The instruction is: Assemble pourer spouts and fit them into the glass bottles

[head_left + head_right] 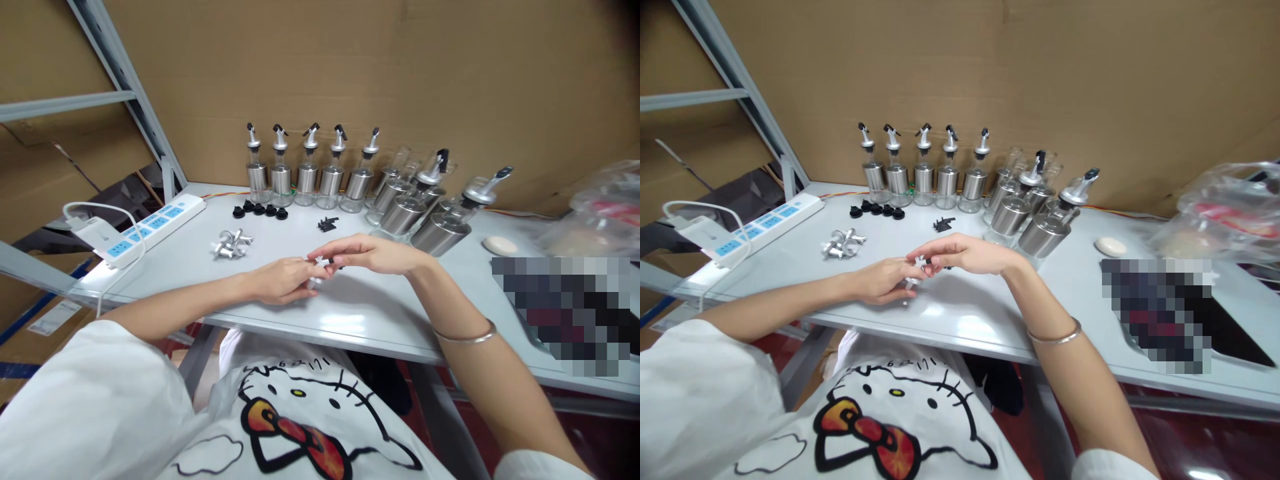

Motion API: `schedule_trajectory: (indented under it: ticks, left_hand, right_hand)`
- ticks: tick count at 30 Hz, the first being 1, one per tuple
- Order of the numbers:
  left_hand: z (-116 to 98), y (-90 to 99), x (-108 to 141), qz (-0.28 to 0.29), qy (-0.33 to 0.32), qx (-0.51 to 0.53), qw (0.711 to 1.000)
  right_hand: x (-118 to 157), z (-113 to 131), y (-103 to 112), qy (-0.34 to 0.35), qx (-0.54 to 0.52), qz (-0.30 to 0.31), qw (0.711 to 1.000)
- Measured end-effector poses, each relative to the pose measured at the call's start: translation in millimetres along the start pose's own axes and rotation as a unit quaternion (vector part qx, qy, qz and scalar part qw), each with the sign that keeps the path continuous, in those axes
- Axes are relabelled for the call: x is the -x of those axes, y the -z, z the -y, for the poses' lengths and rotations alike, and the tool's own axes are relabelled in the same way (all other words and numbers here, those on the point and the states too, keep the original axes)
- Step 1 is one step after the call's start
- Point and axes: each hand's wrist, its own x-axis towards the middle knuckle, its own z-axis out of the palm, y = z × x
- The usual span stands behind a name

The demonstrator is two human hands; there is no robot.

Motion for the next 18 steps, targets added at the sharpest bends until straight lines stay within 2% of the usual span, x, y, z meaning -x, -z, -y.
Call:
schedule_trajectory:
  ticks: [11, 18]
  left_hand:
    - [1.0, -1.4, 1.6, 0.013, -0.004, -0.018, 1.000]
    - [1.5, -1.2, 2.1, 0.056, 0.022, -0.035, 0.998]
  right_hand:
    - [-2.9, -0.8, -6.4, 0.003, -0.124, 0.027, 0.992]
    - [-4.7, -3.3, -7.9, 0.013, -0.147, 0.037, 0.988]
